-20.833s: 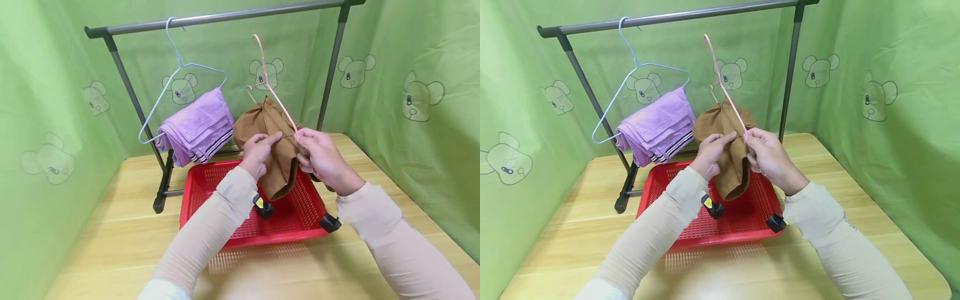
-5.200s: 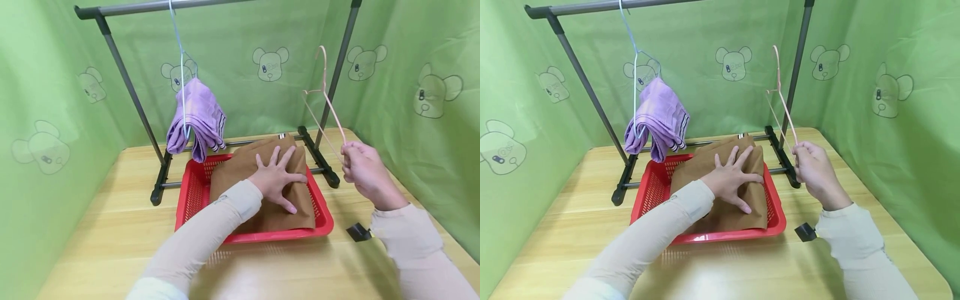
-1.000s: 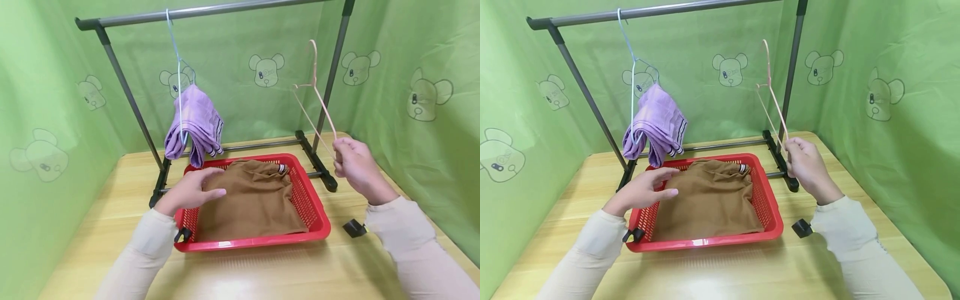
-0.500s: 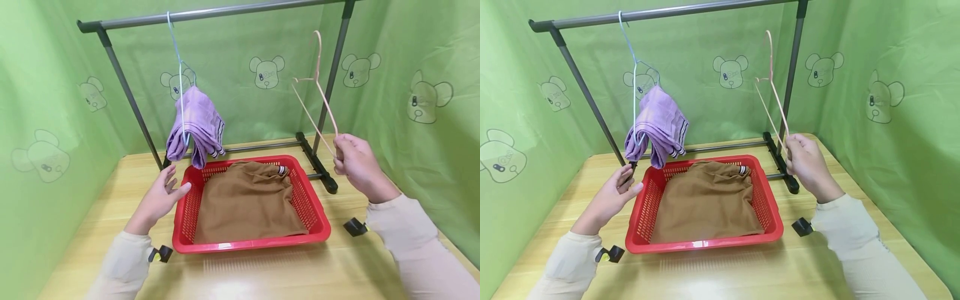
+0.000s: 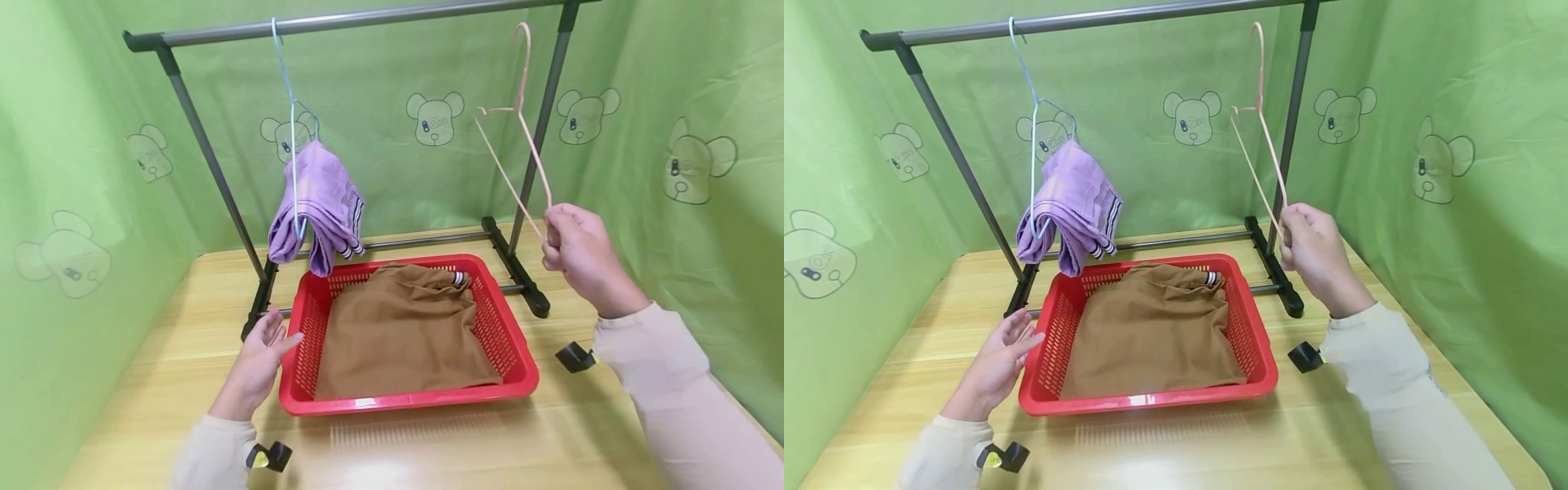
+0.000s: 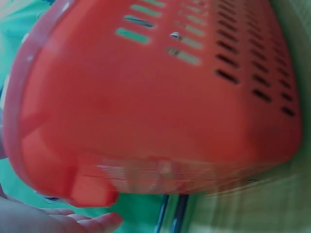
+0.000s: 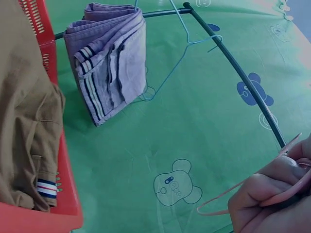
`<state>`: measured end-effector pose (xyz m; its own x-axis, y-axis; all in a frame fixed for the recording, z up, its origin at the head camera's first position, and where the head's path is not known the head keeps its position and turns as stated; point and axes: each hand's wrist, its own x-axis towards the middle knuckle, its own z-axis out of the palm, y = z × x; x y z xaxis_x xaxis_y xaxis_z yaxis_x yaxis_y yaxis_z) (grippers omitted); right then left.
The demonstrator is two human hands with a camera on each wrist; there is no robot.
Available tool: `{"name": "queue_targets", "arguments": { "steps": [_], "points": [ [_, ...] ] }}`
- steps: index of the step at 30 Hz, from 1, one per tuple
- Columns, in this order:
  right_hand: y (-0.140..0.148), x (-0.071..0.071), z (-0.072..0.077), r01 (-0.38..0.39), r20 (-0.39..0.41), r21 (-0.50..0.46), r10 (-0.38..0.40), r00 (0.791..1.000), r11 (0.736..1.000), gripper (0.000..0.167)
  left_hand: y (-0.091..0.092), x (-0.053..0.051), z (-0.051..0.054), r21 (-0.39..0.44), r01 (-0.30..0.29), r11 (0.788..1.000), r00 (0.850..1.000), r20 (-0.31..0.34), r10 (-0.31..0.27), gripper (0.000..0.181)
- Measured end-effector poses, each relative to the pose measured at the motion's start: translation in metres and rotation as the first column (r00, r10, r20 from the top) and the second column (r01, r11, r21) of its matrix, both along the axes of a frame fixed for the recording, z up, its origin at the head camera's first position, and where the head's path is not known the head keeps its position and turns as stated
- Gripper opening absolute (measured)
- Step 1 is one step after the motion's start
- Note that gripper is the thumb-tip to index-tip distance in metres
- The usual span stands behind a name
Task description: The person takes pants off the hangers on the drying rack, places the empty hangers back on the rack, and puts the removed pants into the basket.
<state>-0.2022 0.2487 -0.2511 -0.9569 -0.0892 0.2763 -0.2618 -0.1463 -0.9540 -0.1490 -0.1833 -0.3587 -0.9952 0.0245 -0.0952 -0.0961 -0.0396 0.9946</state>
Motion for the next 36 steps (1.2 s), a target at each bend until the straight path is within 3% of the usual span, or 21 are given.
{"name": "queue_targets", "arguments": {
  "steps": [7,18,28,36],
  "points": [
    [-0.003,-0.008,0.011,0.010,-0.007,-0.045,-0.010,1.000,0.999,0.029,0.008,0.002,-0.015,0.078,-0.019,0.997,0.998,0.067,0.014,0.076],
    [-0.012,-0.018,0.030,0.047,-0.012,-0.044,-0.048,0.999,0.998,0.029,0.013,0.004,-0.034,0.013,-0.058,0.998,0.994,0.093,0.056,0.073],
    [-0.011,-0.032,0.039,0.030,0.013,-0.075,-0.029,0.999,0.997,0.026,0.015,0.001,-0.040,0.044,-0.103,0.994,0.983,0.160,0.094,0.077],
    [-0.007,-0.043,0.044,-0.004,0.046,-0.131,0.010,0.999,0.991,0.023,0.021,0.002,-0.040,0.053,-0.119,0.991,0.980,0.166,0.109,0.076]
  ]
}}
